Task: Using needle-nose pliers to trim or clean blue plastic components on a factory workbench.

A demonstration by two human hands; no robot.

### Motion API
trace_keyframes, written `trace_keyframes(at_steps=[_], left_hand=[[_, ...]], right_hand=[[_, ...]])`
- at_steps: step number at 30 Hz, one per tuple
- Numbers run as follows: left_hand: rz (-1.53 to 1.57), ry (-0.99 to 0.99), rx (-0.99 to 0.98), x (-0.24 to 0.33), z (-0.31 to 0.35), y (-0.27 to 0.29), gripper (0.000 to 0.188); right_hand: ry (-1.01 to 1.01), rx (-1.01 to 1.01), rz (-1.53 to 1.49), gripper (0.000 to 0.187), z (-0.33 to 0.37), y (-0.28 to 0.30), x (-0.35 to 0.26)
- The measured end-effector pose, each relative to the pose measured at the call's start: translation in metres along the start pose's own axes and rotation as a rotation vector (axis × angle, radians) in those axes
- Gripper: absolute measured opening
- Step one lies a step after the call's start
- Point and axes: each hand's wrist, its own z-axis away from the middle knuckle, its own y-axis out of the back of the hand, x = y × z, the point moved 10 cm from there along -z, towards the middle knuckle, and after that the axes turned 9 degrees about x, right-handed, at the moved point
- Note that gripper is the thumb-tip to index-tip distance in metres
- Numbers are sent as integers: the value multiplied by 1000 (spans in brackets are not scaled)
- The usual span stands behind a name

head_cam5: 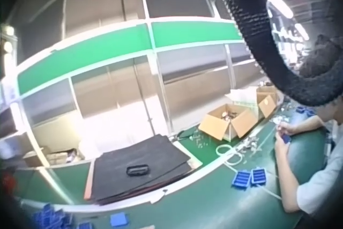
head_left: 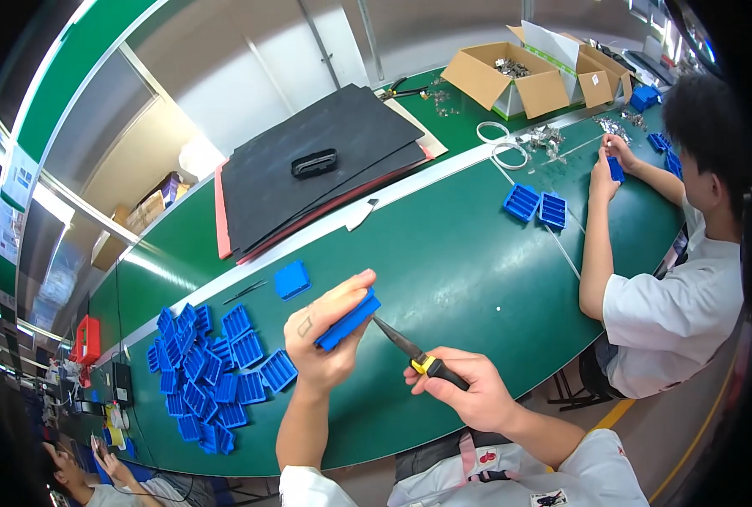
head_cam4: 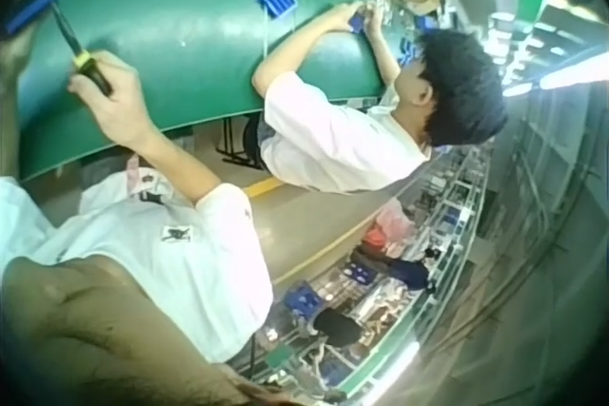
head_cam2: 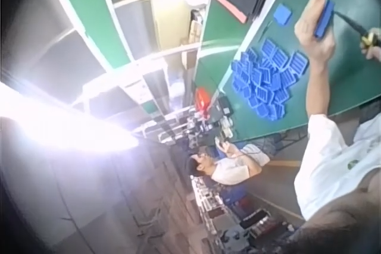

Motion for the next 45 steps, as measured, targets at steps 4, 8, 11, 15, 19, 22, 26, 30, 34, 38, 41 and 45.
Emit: trace_keyframes(at_steps=[4,8,11,15,19,22,26,30,34,38,41,45], left_hand=[[-1,-1,-18,-1,0,-2,33],[8,8,-30,-2,-1,-5,33],[-64,-57,-45,4,-3,-9,34],[-111,-104,-36,8,-2,-5,35],[-53,-57,-24,2,0,-7,35],[-46,-47,-10,3,1,-5,35],[-29,-68,16,4,-1,-6,34],[-103,-152,-27,1,-3,-11,33],[-241,-329,-90,6,0,-15,33],[-140,-133,6,-6,3,-9,31],[-74,-16,30,-10,4,-10,33],[-83,-77,-23,-5,1,-13,36]], right_hand=[[6,-2,11,17,0,2,0],[-25,-6,24,17,-1,6,2],[31,-12,52,16,-2,8,-1],[51,-8,94,17,-1,2,-8],[94,-17,134,18,0,0,-7],[138,-18,150,18,2,-2,-9],[179,-16,148,18,3,0,-9],[9,-45,195,21,1,8,-7],[-294,-77,87,22,1,16,13],[-85,-41,86,21,-2,23,5],[-75,-80,82,19,1,13,2],[-81,-94,75,18,1,0,7]])
